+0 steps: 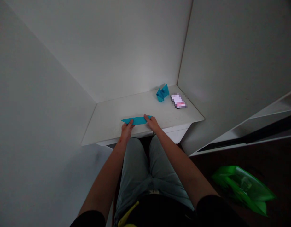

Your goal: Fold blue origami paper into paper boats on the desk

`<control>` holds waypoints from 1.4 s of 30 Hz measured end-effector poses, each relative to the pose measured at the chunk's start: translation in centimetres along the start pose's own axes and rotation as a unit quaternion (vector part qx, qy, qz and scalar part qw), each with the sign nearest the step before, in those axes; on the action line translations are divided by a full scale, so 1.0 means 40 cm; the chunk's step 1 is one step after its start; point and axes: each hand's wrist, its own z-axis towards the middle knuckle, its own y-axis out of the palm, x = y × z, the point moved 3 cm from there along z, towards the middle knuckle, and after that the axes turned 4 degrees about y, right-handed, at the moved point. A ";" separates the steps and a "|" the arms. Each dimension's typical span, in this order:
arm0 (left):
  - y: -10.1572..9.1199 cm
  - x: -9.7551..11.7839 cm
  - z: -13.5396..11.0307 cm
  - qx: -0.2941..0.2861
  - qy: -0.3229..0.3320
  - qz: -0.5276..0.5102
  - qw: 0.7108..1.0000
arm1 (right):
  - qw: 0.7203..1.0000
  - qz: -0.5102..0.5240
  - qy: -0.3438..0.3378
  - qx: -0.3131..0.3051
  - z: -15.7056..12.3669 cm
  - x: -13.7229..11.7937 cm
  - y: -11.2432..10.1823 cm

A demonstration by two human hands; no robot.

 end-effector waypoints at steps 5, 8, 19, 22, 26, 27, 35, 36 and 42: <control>-0.008 0.000 0.011 0.039 0.000 -0.045 0.998 | 0.993 0.099 -0.021 0.058 0.000 -0.018 -0.016; -0.009 -0.001 0.013 0.029 0.008 -0.045 0.999 | 0.995 0.071 -0.075 0.011 -0.020 -0.048 -0.034; -0.007 -0.015 0.017 -0.014 0.023 0.032 0.999 | 0.954 -0.177 -0.148 -0.189 -0.083 -0.129 -0.125; -0.008 -0.010 0.018 -0.003 -0.003 0.012 1.000 | 0.941 -0.216 -0.156 -0.211 -0.094 -0.115 -0.115; -0.003 0.001 0.021 -0.034 -0.022 -0.009 0.999 | 0.912 -0.280 -0.169 -0.247 -0.112 -0.109 -0.119; -0.002 0.002 0.023 -0.044 -0.024 -0.019 0.999 | 0.907 -0.301 -0.174 -0.237 -0.116 -0.113 -0.131; -0.006 -0.017 0.036 -0.052 -0.009 -0.051 0.997 | 0.823 -0.560 -0.091 0.027 -0.129 -0.165 -0.359; -0.004 -0.019 0.035 -0.057 -0.011 -0.044 0.997 | 0.808 -0.582 -0.072 0.055 -0.123 -0.171 -0.382; 0.003 -0.017 0.022 -0.073 0.004 0.003 0.997 | 0.779 -0.616 0.024 0.111 -0.044 -0.166 -0.424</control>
